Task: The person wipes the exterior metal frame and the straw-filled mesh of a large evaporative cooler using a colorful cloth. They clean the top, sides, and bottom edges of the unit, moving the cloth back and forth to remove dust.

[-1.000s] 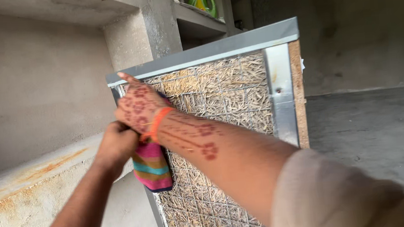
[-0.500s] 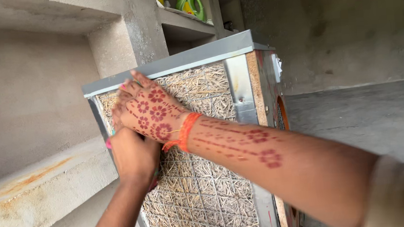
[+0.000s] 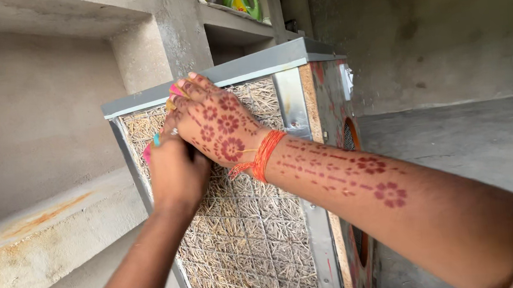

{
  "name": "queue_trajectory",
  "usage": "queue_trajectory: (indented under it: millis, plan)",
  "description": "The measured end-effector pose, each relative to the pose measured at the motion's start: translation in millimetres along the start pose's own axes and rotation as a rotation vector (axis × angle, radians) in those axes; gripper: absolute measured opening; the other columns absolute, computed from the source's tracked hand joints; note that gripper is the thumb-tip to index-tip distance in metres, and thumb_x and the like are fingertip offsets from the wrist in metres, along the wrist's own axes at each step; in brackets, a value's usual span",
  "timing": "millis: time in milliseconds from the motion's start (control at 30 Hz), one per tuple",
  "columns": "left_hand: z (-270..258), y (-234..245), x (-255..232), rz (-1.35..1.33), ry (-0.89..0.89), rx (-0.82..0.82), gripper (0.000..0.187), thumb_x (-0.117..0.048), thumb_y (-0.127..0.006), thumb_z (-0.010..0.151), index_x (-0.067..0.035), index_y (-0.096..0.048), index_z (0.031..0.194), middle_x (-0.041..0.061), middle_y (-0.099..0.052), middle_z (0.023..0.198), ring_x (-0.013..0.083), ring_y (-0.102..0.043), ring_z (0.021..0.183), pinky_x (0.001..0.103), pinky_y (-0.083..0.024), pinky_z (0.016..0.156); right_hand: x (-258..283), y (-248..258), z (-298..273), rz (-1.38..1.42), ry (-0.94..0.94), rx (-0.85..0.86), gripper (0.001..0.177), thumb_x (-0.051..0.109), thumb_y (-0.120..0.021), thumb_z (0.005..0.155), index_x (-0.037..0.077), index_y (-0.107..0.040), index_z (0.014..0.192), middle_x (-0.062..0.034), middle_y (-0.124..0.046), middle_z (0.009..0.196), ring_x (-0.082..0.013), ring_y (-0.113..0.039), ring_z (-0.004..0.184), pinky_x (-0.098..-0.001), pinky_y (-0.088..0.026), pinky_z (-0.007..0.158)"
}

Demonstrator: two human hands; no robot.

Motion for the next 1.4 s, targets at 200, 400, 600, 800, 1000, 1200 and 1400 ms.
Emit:
queue_trajectory:
  millis: [200,400,600,800,1000,1200,1400]
  plan:
    - [1.1,0.3,-34.3,0.257,-0.463,-0.198,0.09,0.006,-0.061,0.077,0.003,-0.024,0.159,0.032,-0.02,0.163,0.0449,-0.024,0.152,0.045,-0.03,0.123,-25.8,34.4,-23.6,0.156,-0.252,-0.105,0.047,0.013,-0.045,0.101,0.0,-0.048,0.146,-0.0204,-0.04,0.157,-0.0373,-0.029,0.151,-0.0505,-0.016,0.126]
    - [-9.7,-22.3,-28.9,0.325,-0.366,0.036,0.094,0.006,-0.06,0.083,0.004,-0.002,0.158,0.029,0.0,0.165,0.0476,-0.004,0.151,0.047,-0.023,0.121,-11.9,20.8,-35.7,-0.185,-0.201,-0.002,0.065,0.001,-0.044,0.093,0.0,-0.029,0.156,-0.0201,-0.025,0.164,-0.0306,-0.013,0.153,-0.0477,-0.014,0.125]
    - [-25.9,0.6,-24.5,0.304,-0.355,0.046,0.091,0.002,-0.065,0.087,-0.002,-0.007,0.158,0.021,-0.009,0.169,0.0426,-0.008,0.155,0.049,-0.02,0.125,-10.6,33.5,-38.6,-0.009,-0.09,0.108,0.055,0.008,-0.05,0.099,-0.007,-0.04,0.151,-0.024,-0.037,0.16,-0.0324,-0.032,0.152,-0.0422,-0.024,0.126]
    - [-23.9,-4.0,-60.2,0.19,-0.529,-0.143,0.101,0.011,-0.065,0.078,0.0,-0.006,0.16,0.023,-0.013,0.168,0.0454,-0.009,0.156,0.048,-0.024,0.126,-41.3,83.6,-59.4,0.078,-0.176,-0.188,0.053,0.003,-0.052,0.098,0.004,-0.051,0.151,-0.0147,-0.045,0.158,-0.0323,-0.037,0.151,-0.0464,-0.024,0.128]
    - [-28.8,-29.7,-61.1,0.334,-0.414,0.102,0.106,0.022,-0.054,0.068,0.003,0.003,0.155,0.025,0.001,0.169,0.0433,0.003,0.155,0.048,-0.015,0.124,-32.4,67.7,-96.3,-0.023,-0.137,-0.035,0.071,0.008,-0.054,0.078,0.0,-0.047,0.149,-0.0137,-0.033,0.164,-0.031,-0.024,0.155,-0.0504,-0.014,0.125]
    - [-43.2,-7.4,-63.9,0.433,-0.34,0.173,0.108,0.024,-0.052,0.073,-0.007,0.001,0.162,0.016,0.002,0.173,0.0365,0.003,0.155,0.042,-0.021,0.12,-25.9,54.4,-99.8,-0.035,-0.091,-0.082,0.065,0.011,-0.059,0.095,0.003,-0.044,0.158,-0.013,-0.032,0.17,-0.0274,-0.02,0.159,-0.0468,-0.013,0.132]
    - [-46.5,-19.4,-83.3,0.282,-0.453,0.023,0.108,0.023,-0.056,0.068,-0.001,-0.004,0.159,0.018,-0.004,0.167,0.039,0.0,0.153,0.047,-0.015,0.127,-34.6,100.1,-102.4,0.068,-0.241,-0.047,0.082,0.011,-0.07,0.076,0.002,-0.045,0.153,-0.0136,-0.029,0.166,-0.0343,-0.017,0.156,-0.0533,-0.012,0.129]
Point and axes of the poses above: each hand's wrist, its own z-axis towards the middle knuckle, its own y-axis out of the back of the hand, x = y × z, the point moved 1 cm from there along z, towards the middle knuckle
